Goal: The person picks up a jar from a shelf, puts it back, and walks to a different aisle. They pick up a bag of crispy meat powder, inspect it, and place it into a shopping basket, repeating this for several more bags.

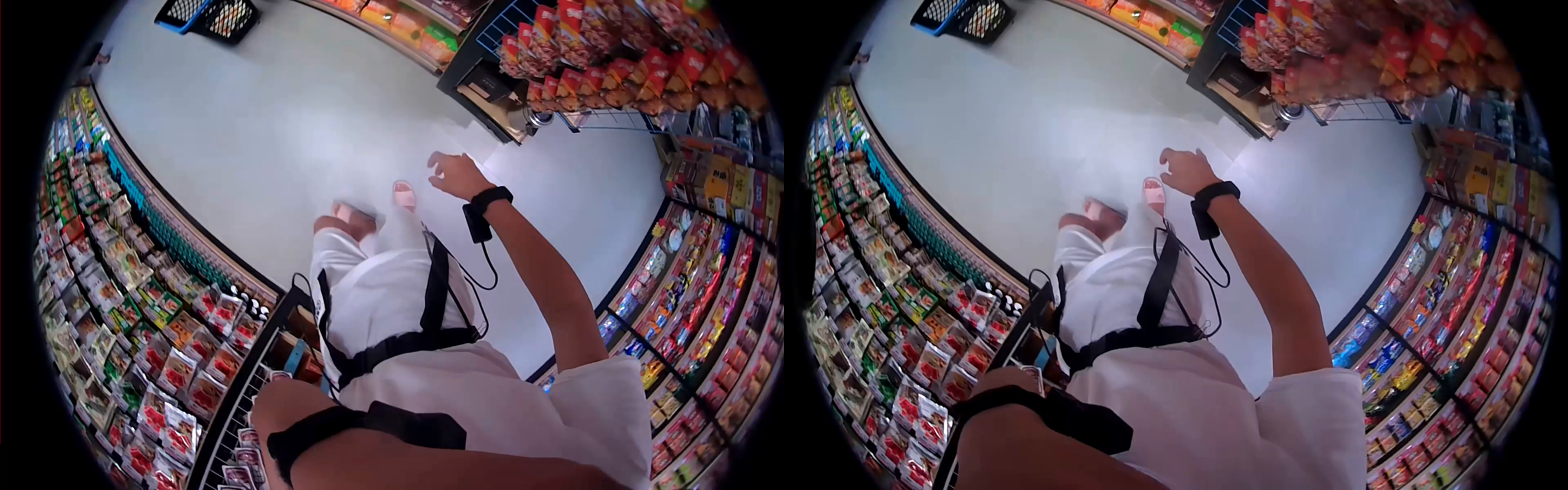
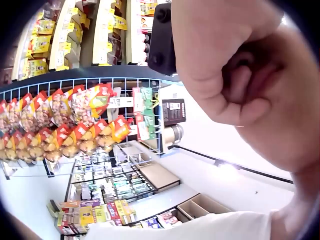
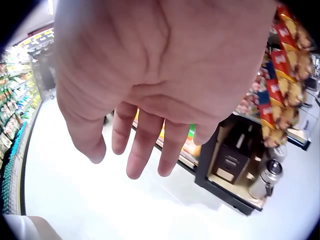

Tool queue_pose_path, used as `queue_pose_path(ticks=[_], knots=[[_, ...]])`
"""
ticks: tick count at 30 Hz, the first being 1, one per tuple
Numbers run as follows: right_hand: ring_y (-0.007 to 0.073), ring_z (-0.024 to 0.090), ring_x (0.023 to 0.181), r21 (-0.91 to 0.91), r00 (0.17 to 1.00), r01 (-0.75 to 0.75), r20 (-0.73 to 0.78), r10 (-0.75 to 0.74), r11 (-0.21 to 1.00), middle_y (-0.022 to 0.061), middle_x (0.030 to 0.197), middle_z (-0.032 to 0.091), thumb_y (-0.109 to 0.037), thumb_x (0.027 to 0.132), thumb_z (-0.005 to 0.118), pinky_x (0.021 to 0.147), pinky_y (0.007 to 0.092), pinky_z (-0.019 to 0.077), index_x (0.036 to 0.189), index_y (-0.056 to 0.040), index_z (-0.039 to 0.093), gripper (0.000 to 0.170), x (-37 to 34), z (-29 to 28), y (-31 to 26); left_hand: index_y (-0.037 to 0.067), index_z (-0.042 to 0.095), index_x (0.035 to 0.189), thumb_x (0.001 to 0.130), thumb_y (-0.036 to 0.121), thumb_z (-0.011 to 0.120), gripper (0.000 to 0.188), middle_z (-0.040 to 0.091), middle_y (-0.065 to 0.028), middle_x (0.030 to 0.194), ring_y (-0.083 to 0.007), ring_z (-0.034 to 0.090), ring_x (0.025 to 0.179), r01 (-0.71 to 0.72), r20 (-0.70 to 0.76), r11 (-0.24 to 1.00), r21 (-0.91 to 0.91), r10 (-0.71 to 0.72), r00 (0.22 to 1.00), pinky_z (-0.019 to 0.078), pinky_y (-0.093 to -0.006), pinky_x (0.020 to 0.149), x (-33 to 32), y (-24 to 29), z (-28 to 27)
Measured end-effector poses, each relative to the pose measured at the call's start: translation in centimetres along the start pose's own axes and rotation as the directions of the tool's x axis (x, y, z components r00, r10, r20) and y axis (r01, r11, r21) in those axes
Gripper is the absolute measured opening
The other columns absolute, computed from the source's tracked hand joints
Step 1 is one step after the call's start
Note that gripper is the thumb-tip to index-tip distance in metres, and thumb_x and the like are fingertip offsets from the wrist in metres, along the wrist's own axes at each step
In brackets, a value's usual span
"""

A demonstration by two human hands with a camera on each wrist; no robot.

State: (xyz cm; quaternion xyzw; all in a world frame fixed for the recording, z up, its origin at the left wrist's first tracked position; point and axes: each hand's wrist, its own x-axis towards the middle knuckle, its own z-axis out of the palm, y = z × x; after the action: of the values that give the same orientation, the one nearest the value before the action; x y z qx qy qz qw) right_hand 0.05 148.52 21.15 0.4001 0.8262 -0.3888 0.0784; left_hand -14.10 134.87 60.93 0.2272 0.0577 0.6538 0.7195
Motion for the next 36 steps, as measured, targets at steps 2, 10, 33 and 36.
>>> queue_pose_path(ticks=[2,10,33,36], knots=[[0.0289,0.064,0.091,0.012,0.995,0.074,-0.061,-0.073,0.997,0.0102,0.088,0.068,-0.023,0.081,0.063,0.100,0.0517,0.0344,0.102,-0.0106,0.060,0.025,3.1,-0.7,-2.3,-0.003,0.046,0.089,0.093,0.053,0.047,0.056,0.052,-0.0248,0.097,-0.0222,0.047,0.064,0.016,0.030,0.996,0.087,-0.018,0.999,0.0354,-0.0304,0.054,0.7,1.3,-3.2],[0.0286,0.060,0.104,-0.409,0.982,-0.122,0.083,0.170,0.904,0.0118,0.106,0.066,-0.029,0.085,0.060,0.105,0.0601,0.0259,0.107,-0.0109,0.060,0.028,4.7,-1.5,3.0,-0.002,0.038,0.111,0.092,0.044,0.053,0.052,0.049,-0.0243,0.112,-0.0273,0.048,0.086,-0.015,0.054,0.961,0.275,0.000,0.999,0.0364,-0.0345,0.072,4.3,11.8,-16.5],[0.0300,0.067,0.082,0.020,0.984,0.080,0.156,-0.082,0.997,0.0187,0.087,0.067,-0.021,0.091,0.054,0.076,0.0351,0.0522,0.108,-0.0033,0.061,0.025,63.3,-7.9,-23.8,0.000,0.066,0.087,0.097,0.027,0.051,0.033,0.051,-0.0093,0.055,-0.0186,0.055,0.050,0.725,-0.803,0.351,0.592,0.180,0.569,0.0446,-0.0340,0.055,10.9,57.5,-60.1],[0.0350,0.066,0.085,0.090,0.962,0.204,0.165,-0.217,0.975,0.0206,0.090,0.067,-0.021,0.089,0.054,0.077,0.0399,0.0519,0.106,-0.0032,0.061,0.025,73.4,-10.9,-30.9,-0.001,0.059,0.092,0.096,0.016,0.053,0.018,0.053,-0.0054,0.061,-0.0122,0.055,0.050,0.790,-0.798,0.248,0.561,0.417,0.436,0.0427,-0.0272,0.047,7.8,60.8,-67.2]])
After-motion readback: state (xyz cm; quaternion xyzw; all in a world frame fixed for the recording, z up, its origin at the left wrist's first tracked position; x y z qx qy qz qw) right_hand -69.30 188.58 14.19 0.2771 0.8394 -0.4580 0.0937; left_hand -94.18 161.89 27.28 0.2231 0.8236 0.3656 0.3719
